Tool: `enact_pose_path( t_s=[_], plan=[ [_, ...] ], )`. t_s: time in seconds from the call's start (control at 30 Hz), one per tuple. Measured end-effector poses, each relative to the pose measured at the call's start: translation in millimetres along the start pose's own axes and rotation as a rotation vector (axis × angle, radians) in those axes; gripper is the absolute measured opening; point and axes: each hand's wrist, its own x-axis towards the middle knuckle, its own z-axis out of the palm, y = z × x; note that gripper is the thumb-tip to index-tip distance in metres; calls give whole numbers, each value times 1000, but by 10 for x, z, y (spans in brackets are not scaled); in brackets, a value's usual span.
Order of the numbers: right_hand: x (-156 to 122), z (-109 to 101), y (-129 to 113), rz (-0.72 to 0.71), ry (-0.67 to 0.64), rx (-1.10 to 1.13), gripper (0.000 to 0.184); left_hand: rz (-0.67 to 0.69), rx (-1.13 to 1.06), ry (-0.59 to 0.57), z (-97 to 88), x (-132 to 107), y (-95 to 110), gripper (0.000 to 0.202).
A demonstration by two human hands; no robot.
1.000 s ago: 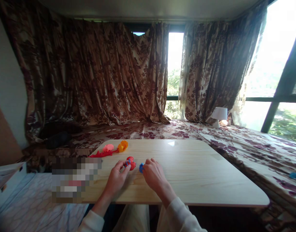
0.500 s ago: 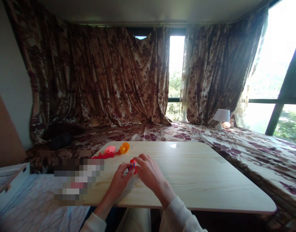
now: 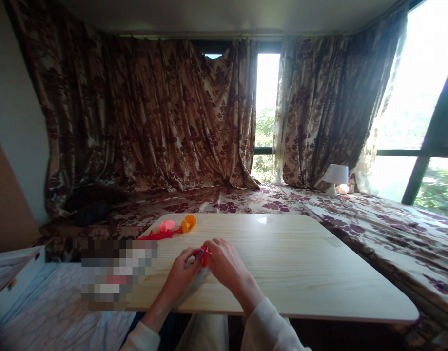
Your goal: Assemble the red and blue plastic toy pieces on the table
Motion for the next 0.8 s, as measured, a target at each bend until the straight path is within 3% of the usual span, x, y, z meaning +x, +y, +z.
enact_pose_path(
  t_s=[0.43,0.8],
  plan=[
    [9,-6,-29,15,2,-99,11,44,43,-19,6,-3,1,21],
    [-1,72,-53,14,21,-134,10,24,41,51,-10,-12,30,23]
  ],
)
